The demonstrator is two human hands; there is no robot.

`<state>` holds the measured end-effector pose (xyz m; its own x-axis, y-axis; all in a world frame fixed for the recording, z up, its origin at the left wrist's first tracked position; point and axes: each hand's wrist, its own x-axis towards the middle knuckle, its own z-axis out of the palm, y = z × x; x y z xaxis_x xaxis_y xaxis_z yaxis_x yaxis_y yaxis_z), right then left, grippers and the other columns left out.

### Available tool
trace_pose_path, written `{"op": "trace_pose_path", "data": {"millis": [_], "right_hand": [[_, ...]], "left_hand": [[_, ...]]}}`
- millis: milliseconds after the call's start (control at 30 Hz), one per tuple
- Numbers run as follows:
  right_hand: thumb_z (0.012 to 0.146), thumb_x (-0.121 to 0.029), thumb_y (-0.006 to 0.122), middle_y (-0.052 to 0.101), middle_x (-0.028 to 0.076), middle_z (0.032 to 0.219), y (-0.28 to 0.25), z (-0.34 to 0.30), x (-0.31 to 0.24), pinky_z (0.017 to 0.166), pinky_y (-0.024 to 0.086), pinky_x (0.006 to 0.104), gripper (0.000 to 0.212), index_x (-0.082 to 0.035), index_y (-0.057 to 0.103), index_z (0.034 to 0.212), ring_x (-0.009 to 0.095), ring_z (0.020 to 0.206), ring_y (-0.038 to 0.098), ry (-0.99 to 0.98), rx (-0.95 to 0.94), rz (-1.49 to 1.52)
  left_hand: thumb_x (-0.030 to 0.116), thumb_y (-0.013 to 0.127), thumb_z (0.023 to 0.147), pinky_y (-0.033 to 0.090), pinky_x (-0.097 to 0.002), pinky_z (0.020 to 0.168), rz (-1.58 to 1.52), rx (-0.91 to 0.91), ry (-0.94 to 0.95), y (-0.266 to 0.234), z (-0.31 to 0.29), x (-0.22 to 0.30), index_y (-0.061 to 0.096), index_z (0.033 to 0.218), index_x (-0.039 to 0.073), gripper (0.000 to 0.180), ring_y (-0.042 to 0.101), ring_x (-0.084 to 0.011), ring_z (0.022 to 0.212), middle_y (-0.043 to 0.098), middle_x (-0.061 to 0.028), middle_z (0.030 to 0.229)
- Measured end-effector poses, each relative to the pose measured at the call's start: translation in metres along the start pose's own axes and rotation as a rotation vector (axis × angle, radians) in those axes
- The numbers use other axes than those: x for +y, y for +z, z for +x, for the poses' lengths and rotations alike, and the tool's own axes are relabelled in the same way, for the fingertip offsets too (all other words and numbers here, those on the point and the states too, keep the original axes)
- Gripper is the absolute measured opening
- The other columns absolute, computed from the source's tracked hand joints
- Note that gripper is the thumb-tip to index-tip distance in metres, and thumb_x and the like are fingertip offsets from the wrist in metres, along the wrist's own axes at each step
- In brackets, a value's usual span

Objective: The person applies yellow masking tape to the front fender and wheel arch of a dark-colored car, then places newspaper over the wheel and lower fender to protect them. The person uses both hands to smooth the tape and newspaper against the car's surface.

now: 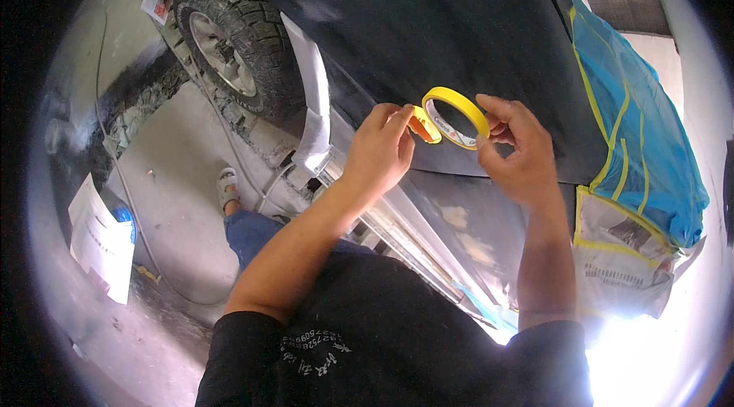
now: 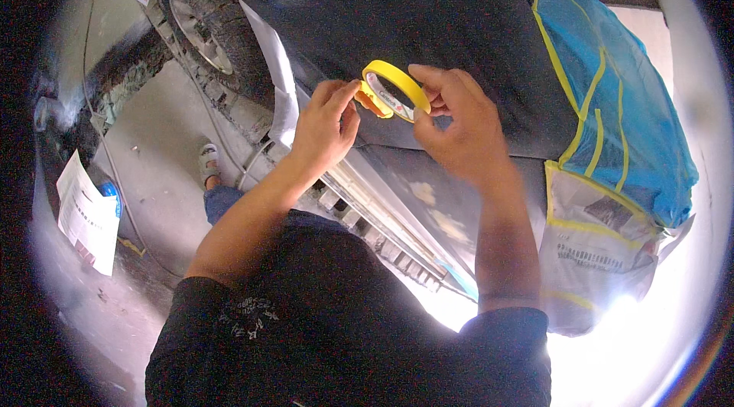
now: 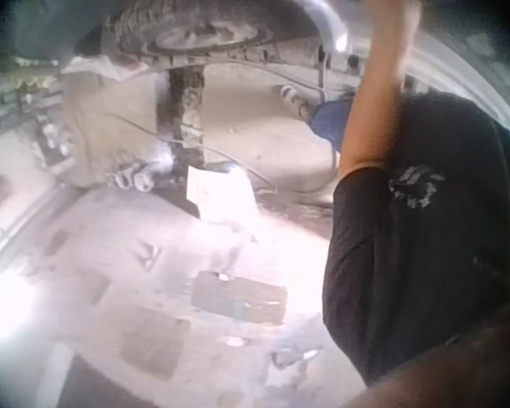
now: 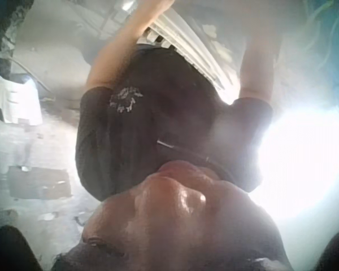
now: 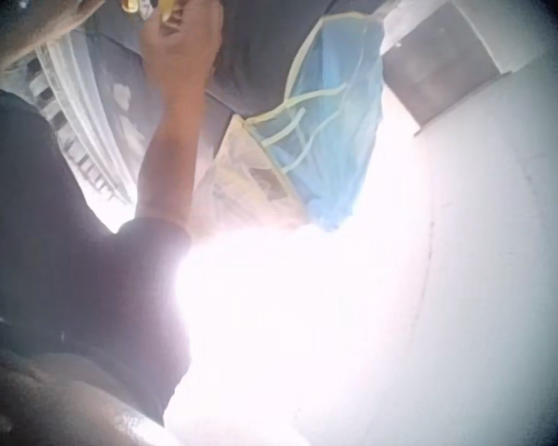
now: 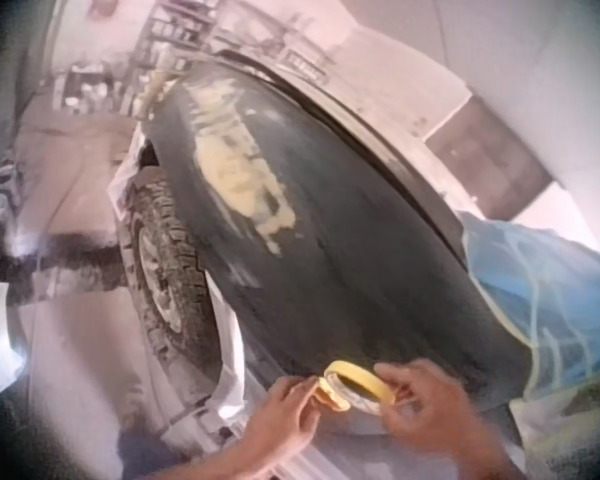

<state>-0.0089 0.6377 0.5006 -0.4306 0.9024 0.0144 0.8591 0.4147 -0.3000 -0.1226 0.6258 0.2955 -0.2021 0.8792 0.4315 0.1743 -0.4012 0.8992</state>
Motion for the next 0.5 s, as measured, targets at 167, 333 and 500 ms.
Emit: {"op": "trace_pose_path", "data": {"millis": [167, 333, 500], "right_hand": [[0.078, 0.000, 0.064, 0.062, 0.012, 0.098, 0.008, -0.017, 0.005, 0.081, 0.055, 0.0314, 0.047, -0.003, 0.059, 0.125, 0.021, 0.088, 0.066, 0.069, 0.028, 0.041], [0.078, -0.001, 0.066, 0.064, 0.014, 0.106, 0.022, -0.036, 0.011, 0.089, 0.053, 0.0341, 0.053, -0.003, 0.056, 0.130, 0.022, 0.095, 0.066, 0.168, 0.085, 0.130], [0.078, -0.003, 0.068, 0.063, 0.016, 0.114, 0.053, -0.067, 0.021, 0.093, 0.051, 0.0359, 0.058, -0.001, 0.051, 0.134, 0.021, 0.102, 0.065, 0.253, 0.147, 0.361]], "left_hand": [[-0.001, 0.065, 0.080, 0.055, -0.0396, 0.075, 0.083, -0.060, 0.078, -0.004, 0.004, -0.002, 0.060, 0.121, 0.002, 0.041, 0.065, -0.0327, 0.089, 0.060, -0.0178, 0.111], [-0.002, 0.065, 0.080, 0.055, -0.0401, 0.077, 0.040, -0.051, 0.117, -0.006, 0.007, -0.003, 0.061, 0.120, 0.003, 0.040, 0.065, -0.0333, 0.092, 0.061, -0.0172, 0.113], [0.000, 0.065, 0.076, 0.054, -0.0412, 0.078, 0.183, -0.115, 0.253, -0.015, 0.015, -0.008, 0.061, 0.120, 0.005, 0.044, 0.064, -0.0326, 0.092, 0.062, -0.0149, 0.112]]}}
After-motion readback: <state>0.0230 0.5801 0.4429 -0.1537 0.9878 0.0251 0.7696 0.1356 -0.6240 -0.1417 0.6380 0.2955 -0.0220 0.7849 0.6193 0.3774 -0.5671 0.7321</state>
